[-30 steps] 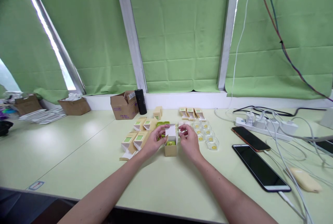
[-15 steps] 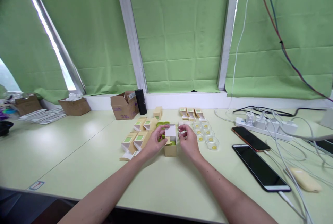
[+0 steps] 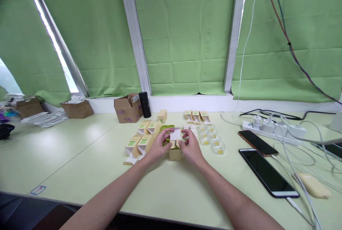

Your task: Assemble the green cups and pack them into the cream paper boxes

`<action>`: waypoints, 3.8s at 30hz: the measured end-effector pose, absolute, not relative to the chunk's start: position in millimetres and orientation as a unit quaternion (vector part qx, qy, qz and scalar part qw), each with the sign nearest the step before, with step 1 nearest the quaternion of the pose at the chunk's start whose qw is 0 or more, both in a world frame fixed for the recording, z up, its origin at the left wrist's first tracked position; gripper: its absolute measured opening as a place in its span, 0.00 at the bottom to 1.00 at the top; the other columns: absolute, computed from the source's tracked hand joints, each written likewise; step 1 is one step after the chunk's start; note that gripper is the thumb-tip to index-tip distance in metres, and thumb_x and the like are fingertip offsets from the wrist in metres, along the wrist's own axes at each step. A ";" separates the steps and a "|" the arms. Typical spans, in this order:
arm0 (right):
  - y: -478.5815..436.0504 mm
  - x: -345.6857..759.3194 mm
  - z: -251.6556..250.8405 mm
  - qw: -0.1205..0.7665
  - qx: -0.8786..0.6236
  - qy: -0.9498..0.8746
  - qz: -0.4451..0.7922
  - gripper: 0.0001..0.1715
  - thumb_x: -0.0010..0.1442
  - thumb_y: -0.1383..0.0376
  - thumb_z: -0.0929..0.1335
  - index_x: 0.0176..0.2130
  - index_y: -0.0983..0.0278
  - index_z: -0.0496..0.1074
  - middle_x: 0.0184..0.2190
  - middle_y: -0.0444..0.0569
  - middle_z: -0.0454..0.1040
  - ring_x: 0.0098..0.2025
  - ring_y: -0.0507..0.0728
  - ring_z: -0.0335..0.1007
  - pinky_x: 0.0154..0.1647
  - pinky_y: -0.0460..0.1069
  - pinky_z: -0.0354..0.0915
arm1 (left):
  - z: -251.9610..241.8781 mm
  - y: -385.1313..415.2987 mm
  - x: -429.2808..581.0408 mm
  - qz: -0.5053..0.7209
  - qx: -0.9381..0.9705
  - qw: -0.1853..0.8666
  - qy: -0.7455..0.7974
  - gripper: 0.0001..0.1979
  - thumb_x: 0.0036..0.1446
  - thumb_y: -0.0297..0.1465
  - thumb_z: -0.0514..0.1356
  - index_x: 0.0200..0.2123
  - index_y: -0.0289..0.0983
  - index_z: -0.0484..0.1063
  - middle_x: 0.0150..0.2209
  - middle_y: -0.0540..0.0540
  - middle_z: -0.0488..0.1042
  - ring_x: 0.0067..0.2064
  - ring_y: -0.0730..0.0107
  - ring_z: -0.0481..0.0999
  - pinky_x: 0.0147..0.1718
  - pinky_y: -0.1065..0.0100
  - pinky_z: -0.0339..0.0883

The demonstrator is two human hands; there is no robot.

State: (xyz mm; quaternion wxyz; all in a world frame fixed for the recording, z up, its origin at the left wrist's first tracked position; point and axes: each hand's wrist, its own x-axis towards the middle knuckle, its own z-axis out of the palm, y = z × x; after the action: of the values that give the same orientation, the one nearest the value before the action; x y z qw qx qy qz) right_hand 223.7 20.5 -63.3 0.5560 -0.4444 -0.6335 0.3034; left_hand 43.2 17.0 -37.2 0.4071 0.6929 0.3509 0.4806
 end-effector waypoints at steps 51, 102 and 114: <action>10.5 235.4 -47.2 0.579 -0.327 -0.719 0.203 0.04 0.63 0.66 0.67 0.38 0.60 0.73 0.35 0.48 0.70 0.33 0.56 0.67 0.26 0.48 0.60 | -10.0 16.5 23.5 0.352 0.842 0.185 0.365 0.20 0.54 0.21 0.57 0.48 0.42 0.75 0.48 0.45 0.80 0.52 0.56 0.76 0.55 0.55 0.70; 1.1 242.5 -44.0 0.479 -0.282 -0.831 0.000 0.08 0.56 0.72 0.67 0.34 0.59 0.67 0.26 0.44 0.70 0.27 0.55 0.63 0.30 0.50 0.54 | -23.3 1.7 14.1 0.412 0.862 -0.011 0.294 0.05 0.60 0.25 0.60 0.33 0.40 0.71 0.29 0.47 0.74 0.38 0.59 0.70 0.44 0.54 0.63; 0.1 242.9 -44.3 0.464 -0.281 -0.840 0.002 0.06 0.56 0.72 0.67 0.33 0.60 0.68 0.26 0.44 0.72 0.27 0.55 0.64 0.30 0.50 0.54 | -23.5 2.2 12.8 0.402 0.867 -0.013 0.295 0.04 0.60 0.25 0.59 0.33 0.40 0.71 0.29 0.46 0.74 0.38 0.59 0.70 0.44 0.54 0.63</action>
State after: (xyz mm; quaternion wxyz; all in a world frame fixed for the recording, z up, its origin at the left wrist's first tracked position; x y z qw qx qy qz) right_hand 242.9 0.1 -44.3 0.4644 -0.2811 -0.8398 0.0021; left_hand 12.8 2.2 -23.5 -0.0127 0.8670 0.2945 0.4017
